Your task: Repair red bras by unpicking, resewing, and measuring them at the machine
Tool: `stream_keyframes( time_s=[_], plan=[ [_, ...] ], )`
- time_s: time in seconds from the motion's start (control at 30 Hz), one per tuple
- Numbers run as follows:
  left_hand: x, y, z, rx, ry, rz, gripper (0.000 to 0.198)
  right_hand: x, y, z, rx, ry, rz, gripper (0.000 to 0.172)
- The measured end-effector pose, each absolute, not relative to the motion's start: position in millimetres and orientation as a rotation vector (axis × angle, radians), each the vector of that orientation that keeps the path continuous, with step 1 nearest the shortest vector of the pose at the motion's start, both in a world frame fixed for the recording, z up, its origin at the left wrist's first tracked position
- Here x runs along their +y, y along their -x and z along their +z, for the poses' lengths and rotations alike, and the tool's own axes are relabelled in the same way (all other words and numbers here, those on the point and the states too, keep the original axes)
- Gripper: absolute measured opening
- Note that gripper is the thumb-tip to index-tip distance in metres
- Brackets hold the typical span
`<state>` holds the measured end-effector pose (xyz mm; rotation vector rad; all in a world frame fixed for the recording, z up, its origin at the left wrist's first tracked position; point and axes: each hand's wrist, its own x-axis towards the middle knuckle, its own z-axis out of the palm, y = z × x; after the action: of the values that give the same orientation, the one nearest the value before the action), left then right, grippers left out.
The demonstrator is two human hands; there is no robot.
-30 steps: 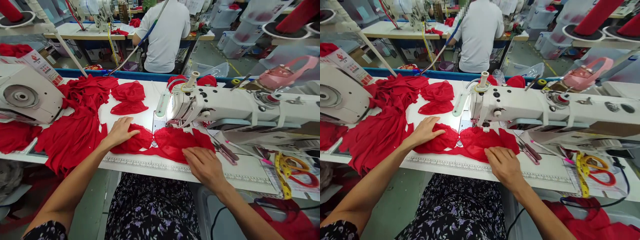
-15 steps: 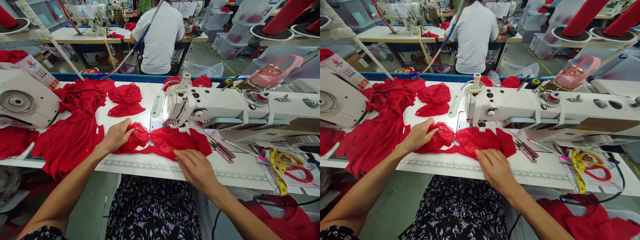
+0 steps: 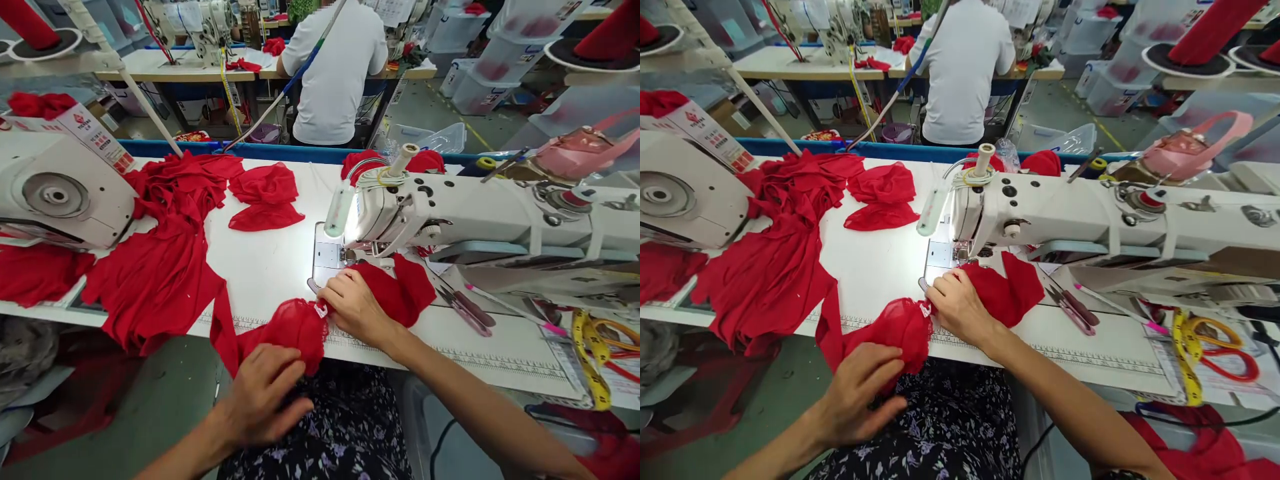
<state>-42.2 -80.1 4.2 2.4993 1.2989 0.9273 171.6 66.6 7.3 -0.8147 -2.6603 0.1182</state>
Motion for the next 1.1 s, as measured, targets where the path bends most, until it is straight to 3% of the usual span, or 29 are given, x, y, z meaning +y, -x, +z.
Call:
stream_keyframes(
  time_s=[0.1,0.23,0.37,0.5,0.67,0.77,0.87,0.97,1.1],
  plan=[
    [-60,40,11,1.558,-2.140,1.179,0.043,54,-178,11,-2.463,0.787,0.139,0.032],
    [-21,31,16,1.529,-1.896,0.934,0.067,38,-185,24,-2.239,0.713,0.192,0.044],
    [-4,14,17,1.378,-1.758,1.044,0.042,23,-187,35,-2.053,0.777,0.065,0.054],
    [4,9,39,1.351,-2.380,1.396,0.046,16,-194,43,-1.951,0.847,0.062,0.060],
    [19,11,54,1.239,-2.490,1.111,0.033,9,-226,54,-2.194,1.015,0.485,0.065],
    [24,9,39,1.307,-2.358,1.074,0.025,6,-240,60,-2.144,1.070,0.746,0.052],
    [24,7,28,1.290,-2.337,1.111,0.025,12,-239,69,-1.928,1.009,0.661,0.031],
    [22,6,31,1.174,-2.333,1.098,0.029,25,-228,77,-1.984,0.920,0.549,0.029],
    [18,10,44,1.017,-2.245,1.017,0.034,43,-214,80,-2.235,0.863,0.666,0.030]
  ],
)
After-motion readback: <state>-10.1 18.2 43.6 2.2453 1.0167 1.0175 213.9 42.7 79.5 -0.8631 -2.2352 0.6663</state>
